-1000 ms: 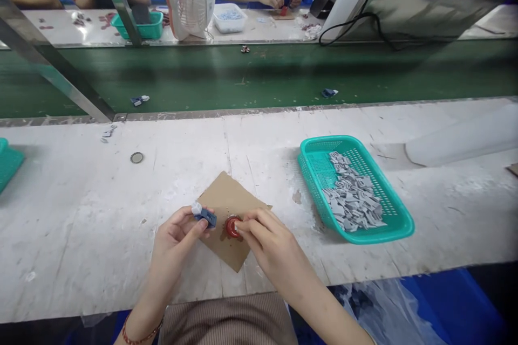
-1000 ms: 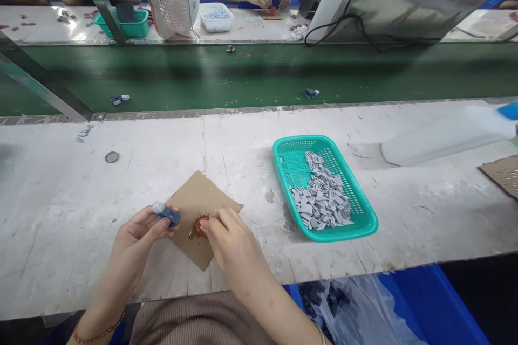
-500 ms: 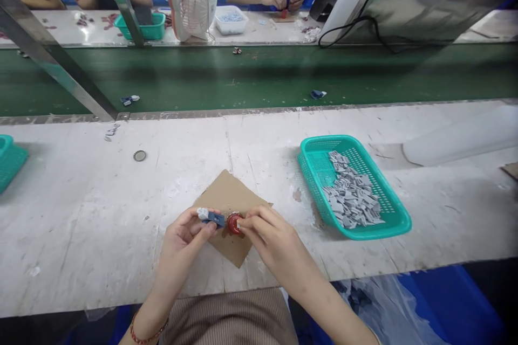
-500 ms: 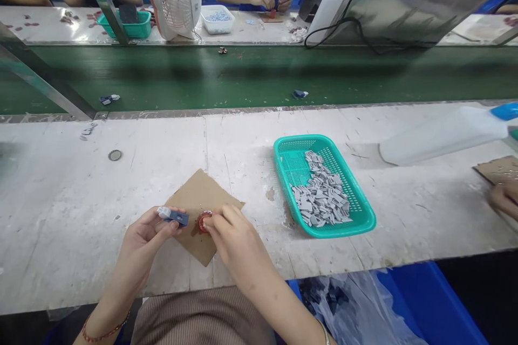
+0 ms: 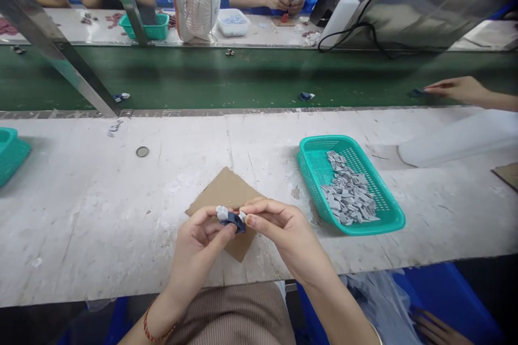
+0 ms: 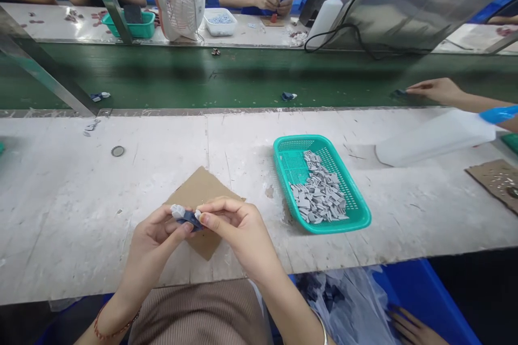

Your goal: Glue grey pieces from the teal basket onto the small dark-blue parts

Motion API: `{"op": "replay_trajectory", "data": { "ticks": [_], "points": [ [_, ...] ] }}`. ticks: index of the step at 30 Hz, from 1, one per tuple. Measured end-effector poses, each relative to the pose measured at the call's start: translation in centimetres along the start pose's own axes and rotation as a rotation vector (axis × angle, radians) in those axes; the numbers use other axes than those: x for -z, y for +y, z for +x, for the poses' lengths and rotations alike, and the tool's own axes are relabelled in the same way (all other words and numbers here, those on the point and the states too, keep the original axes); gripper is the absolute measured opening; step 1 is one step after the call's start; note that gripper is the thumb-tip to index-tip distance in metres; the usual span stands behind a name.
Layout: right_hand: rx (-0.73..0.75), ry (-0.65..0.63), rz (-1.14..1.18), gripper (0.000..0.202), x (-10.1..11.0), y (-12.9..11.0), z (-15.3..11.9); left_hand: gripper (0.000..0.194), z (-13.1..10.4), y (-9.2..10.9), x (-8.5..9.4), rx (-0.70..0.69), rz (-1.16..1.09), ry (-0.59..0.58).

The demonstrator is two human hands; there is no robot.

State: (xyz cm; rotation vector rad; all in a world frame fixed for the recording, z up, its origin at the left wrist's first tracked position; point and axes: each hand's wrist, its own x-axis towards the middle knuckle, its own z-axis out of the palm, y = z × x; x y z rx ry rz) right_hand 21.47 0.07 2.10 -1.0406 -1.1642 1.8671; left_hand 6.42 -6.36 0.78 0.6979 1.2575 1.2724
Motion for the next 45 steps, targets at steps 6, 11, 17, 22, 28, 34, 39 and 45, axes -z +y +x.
{"op": "replay_trajectory", "data": {
  "ticks": [6,11,17,22,28,34,39,45],
  "points": [
    [0.061,-0.015,-0.061,0.010,-0.6,-0.1,-0.5,0.015,-0.3,-0.3,0.1,-0.020,-0.028,0.008],
    [0.102,0.011,-0.131,0.008,-0.7,0.1,-0.7,0.013,-0.6,-0.4,-0.1,-0.062,-0.030,0.062],
    [0.042,-0.071,-0.058,0.009,0.0,0.2,-0.8,0.022,-0.9,-0.3,-0.6,-0.053,-0.071,0.098],
    [0.057,0.024,0.009,0.008,-0.3,1.2,-0.8,0.039,-0.7,-0.7,-0.9,-0.059,-0.076,0.053],
    [0.147,0.063,-0.111,0.007,-0.6,1.6,-1.6,0.041,0.5,-1.3,-0.5,0.007,0.012,0.013],
    [0.368,0.414,-0.791,0.017,7.5,-1.5,-2.4,0.040,2.1,-0.5,1.3,-0.125,0.252,0.110],
    [0.245,0.467,-1.445,0.024,16.4,-2.8,-0.3,0.042,6.6,1.4,4.0,-0.241,0.412,0.144],
    [0.209,0.291,-1.565,0.020,18.1,-3.2,1.3,0.033,17.7,4.8,7.0,-0.398,0.908,0.253]
  ]
}}
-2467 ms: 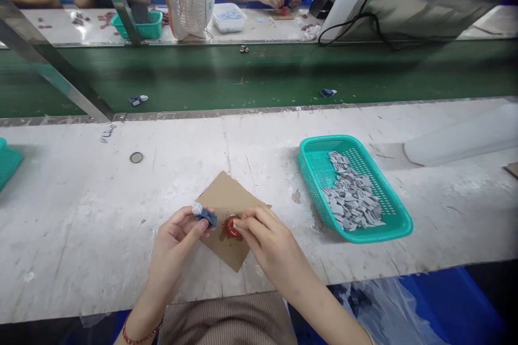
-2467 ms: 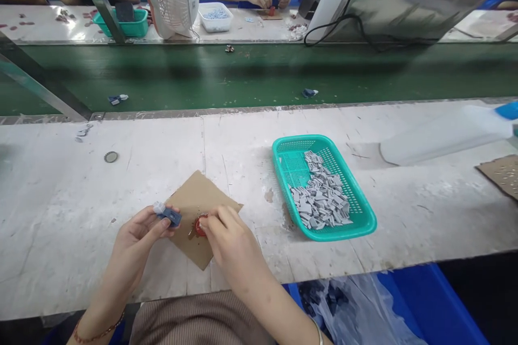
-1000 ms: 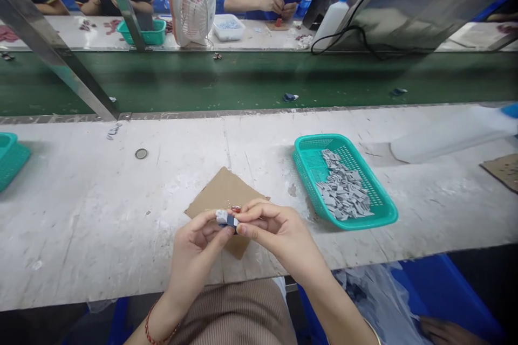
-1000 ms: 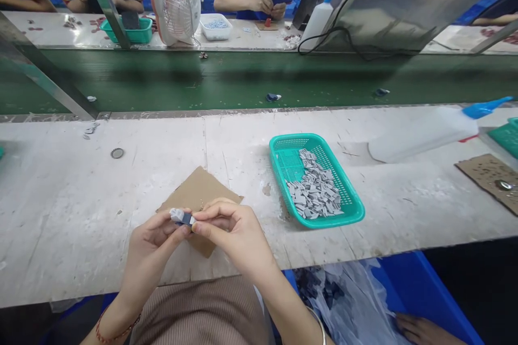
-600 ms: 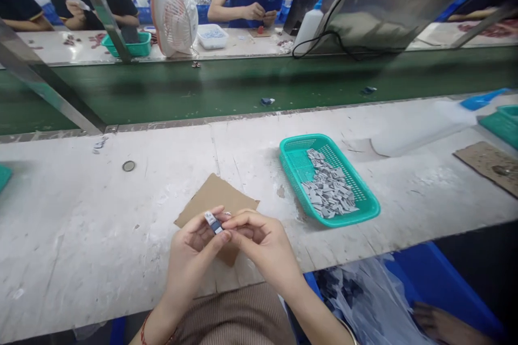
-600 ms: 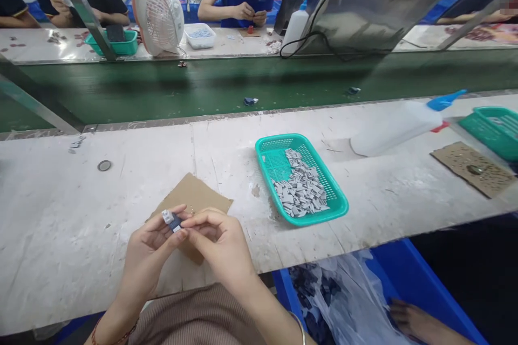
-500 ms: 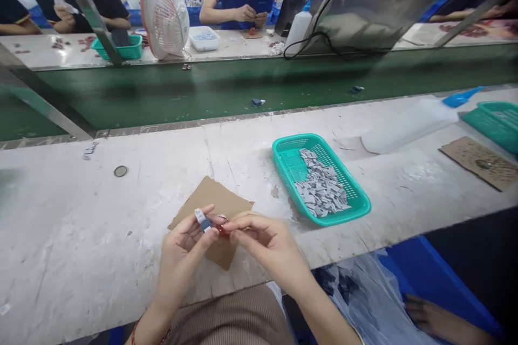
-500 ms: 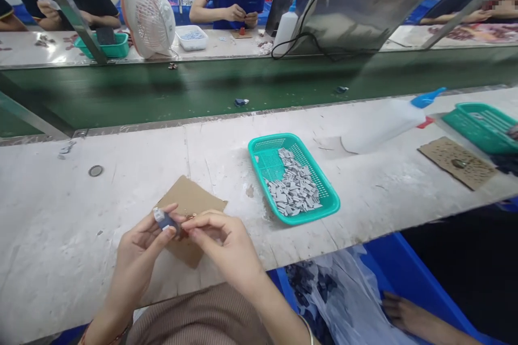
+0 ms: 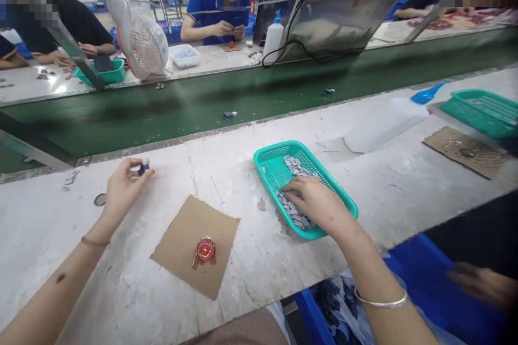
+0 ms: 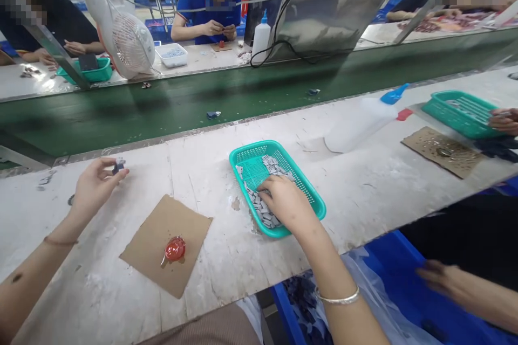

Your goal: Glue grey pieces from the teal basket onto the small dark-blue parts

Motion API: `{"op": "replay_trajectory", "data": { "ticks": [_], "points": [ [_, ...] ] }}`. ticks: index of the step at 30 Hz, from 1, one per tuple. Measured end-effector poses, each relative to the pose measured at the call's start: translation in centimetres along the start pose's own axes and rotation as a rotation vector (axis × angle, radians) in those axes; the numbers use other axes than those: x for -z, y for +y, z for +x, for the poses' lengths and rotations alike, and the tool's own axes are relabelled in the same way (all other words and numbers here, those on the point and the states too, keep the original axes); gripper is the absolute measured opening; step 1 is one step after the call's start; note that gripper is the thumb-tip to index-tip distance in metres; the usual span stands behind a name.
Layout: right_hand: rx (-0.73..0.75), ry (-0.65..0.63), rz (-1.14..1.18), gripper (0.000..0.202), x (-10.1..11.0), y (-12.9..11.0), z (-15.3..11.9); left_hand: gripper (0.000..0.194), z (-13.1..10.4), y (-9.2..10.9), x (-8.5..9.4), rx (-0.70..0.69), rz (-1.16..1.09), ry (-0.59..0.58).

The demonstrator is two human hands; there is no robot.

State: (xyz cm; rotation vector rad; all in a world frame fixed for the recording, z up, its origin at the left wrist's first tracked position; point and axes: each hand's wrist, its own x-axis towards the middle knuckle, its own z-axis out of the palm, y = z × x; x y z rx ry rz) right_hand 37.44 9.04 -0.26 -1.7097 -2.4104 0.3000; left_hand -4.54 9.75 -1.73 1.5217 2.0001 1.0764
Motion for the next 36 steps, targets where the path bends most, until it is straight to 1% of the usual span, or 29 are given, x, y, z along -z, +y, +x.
{"op": "replay_trajectory", "data": {
  "ticks": [1,2,5,7,9,12,14,17,19,22,23,25,27,28,30,31,33,36],
  "points": [
    [0.008,-0.002,-0.002,0.020,0.1,-0.1,0.0,0.032,2.1,-0.3,-0.2,-0.018,0.129,0.023],
    [0.016,-0.002,-0.001,0.020,0.2,-0.2,0.0,0.031,4.1,-0.4,-0.4,-0.029,0.204,0.041],
    [0.042,0.009,0.010,0.018,0.5,-0.1,0.1,0.026,9.3,-0.4,-1.2,-0.060,0.312,0.054],
    [0.062,0.020,0.032,0.017,0.5,0.1,0.1,0.024,11.6,-0.2,-1.8,-0.079,0.370,0.043],
    [0.086,0.021,0.081,0.017,0.5,0.4,0.1,0.026,13.1,0.2,-2.6,-0.109,0.424,0.030],
    [0.113,0.014,0.165,0.016,0.3,0.8,0.1,0.035,14.0,1.6,-4.2,-0.196,0.477,0.015],
    [0.118,0.019,0.199,0.016,0.3,0.8,0.0,0.039,14.1,3.1,-5.9,-0.281,0.484,-0.029],
    [0.120,0.044,0.227,0.015,0.2,0.8,0.0,0.038,14.1,6.0,-9.3,-0.406,0.455,-0.162],
    [0.114,0.082,0.255,0.015,0.3,0.6,-0.1,0.039,14.1,7.9,-11.8,-0.463,0.418,-0.237],
    [0.072,0.177,0.378,0.013,0.8,-0.1,-1.0,0.040,13.8,9.8,-14.8,-0.479,0.345,-0.303],
    [0.054,0.211,0.433,0.013,1.0,-0.7,-1.5,0.039,13.8,10.2,-15.5,-0.462,0.318,-0.312],
    [0.042,0.249,0.535,0.011,1.1,-2.3,-2.9,0.034,13.7,10.4,-16.3,-0.403,0.256,-0.308],
    [0.088,0.213,0.588,0.013,0.6,-4.2,-4.5,0.028,13.6,10.4,-16.4,-0.330,0.178,-0.282],
    [0.136,0.173,0.591,0.020,0.1,-5.1,-5.2,0.027,13.6,10.4,-16.3,-0.293,0.130,-0.267],
    [0.253,0.097,0.540,0.032,-1.4,-6.7,-6.3,0.027,13.3,10.3,-15.6,-0.216,0.015,-0.241],
    [0.309,0.076,0.494,0.035,-2.2,-7.3,-6.7,0.029,12.9,10.4,-15.1,-0.172,-0.053,-0.236],
    [0.401,0.070,0.392,0.036,-3.8,-7.8,-7.2,0.034,11.8,10.5,-13.8,-0.081,-0.202,-0.251],
    [0.472,0.078,0.289,0.034,-5.1,-7.6,-7.4,0.036,8.7,10.3,-11.0,0.030,-0.419,-0.327]
  ]
}}
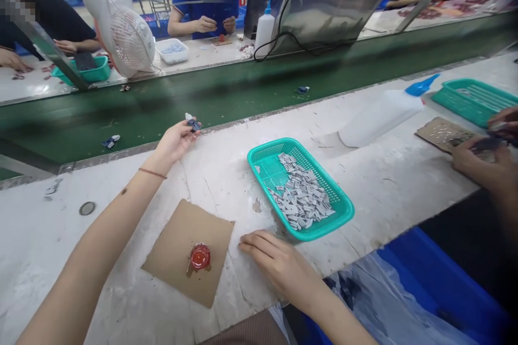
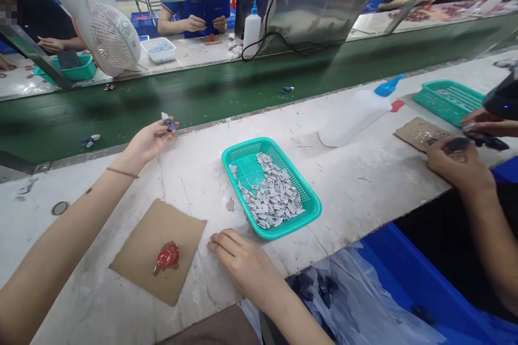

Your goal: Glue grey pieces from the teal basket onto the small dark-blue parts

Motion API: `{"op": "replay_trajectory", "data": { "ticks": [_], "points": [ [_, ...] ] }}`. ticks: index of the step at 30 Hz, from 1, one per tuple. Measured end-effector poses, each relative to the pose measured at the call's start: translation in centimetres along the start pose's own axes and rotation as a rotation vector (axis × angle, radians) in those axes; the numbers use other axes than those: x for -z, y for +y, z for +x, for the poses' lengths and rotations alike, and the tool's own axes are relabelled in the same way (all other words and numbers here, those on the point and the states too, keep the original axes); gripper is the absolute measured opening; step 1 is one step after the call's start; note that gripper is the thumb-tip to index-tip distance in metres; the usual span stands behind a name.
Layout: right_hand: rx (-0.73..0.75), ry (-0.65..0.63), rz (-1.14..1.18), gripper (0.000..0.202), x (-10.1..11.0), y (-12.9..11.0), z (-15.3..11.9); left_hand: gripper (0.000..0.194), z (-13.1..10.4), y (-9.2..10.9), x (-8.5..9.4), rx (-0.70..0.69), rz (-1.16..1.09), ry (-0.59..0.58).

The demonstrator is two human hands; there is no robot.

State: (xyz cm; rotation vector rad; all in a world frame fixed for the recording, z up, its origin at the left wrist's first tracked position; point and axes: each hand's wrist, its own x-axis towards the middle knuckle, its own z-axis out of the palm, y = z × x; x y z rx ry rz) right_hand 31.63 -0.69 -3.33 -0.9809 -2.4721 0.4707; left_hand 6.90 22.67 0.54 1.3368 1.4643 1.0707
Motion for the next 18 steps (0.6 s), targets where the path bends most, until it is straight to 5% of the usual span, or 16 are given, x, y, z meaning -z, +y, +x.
{"op": "replay_trajectory", "data": {
  "ticks": [4,8,11,18],
  "points": [
    [-0.020,0.019,-0.018,0.040,0.2,0.1,-0.4,0.027,-7.2,0.1,2.7,0.115,-0.281,-0.050],
    [-0.268,0.141,0.006,0.030,0.0,-1.0,-0.4,0.017,-14.1,-0.4,5.0,0.298,-0.559,0.010],
    [-0.384,0.178,0.006,0.017,-1.1,-1.8,-0.2,0.022,-18.0,-1.0,6.1,0.312,-0.455,0.047],
    [-0.358,0.127,-0.002,0.022,-2.3,-2.0,0.3,0.032,-25.0,-3.0,7.3,0.312,-0.258,0.162]
  ]
}}
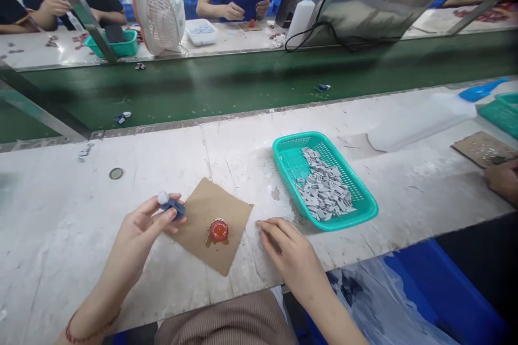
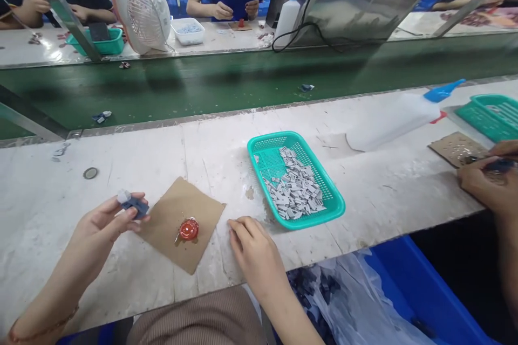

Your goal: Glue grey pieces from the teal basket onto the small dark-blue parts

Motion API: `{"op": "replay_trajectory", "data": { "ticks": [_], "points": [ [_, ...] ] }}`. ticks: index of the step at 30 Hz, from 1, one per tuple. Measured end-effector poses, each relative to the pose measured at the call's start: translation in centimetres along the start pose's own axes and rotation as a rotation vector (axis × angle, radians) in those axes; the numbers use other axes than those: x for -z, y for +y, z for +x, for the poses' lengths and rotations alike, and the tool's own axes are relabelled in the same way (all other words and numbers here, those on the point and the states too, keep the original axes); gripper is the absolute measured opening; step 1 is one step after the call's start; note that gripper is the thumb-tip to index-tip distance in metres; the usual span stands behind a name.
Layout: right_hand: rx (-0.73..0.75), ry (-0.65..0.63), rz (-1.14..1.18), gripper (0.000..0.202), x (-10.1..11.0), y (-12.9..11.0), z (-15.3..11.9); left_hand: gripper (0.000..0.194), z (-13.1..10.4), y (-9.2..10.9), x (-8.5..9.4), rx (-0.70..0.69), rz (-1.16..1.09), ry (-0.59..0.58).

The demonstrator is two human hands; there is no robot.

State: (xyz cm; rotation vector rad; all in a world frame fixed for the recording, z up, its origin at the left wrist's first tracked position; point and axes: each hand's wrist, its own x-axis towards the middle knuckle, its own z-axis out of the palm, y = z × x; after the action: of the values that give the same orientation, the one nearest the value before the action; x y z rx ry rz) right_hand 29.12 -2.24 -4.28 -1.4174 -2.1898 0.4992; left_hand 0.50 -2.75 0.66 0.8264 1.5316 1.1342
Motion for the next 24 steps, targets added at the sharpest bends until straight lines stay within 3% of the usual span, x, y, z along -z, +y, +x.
{"op": "replay_trajectory", "data": {
  "ticks": [6,11,15,24],
  "points": [
    [0.089,-0.006,0.210,0.018,0.7,-2.8,2.2,0.030,-3.2,-3.2,-0.6,0.041,-0.123,0.044],
    [0.212,-0.148,0.230,0.019,0.1,-5.9,4.1,0.029,-4.4,-4.5,-2.2,0.072,-0.219,0.068],
    [0.268,-0.213,0.127,0.021,-0.7,-6.3,4.3,0.027,-4.7,-4.6,-2.2,0.073,-0.232,0.073],
    [0.313,-0.175,0.083,0.020,-0.8,-6.4,3.9,0.028,-4.0,-4.7,-1.5,0.057,-0.168,-0.007]
  ]
}}
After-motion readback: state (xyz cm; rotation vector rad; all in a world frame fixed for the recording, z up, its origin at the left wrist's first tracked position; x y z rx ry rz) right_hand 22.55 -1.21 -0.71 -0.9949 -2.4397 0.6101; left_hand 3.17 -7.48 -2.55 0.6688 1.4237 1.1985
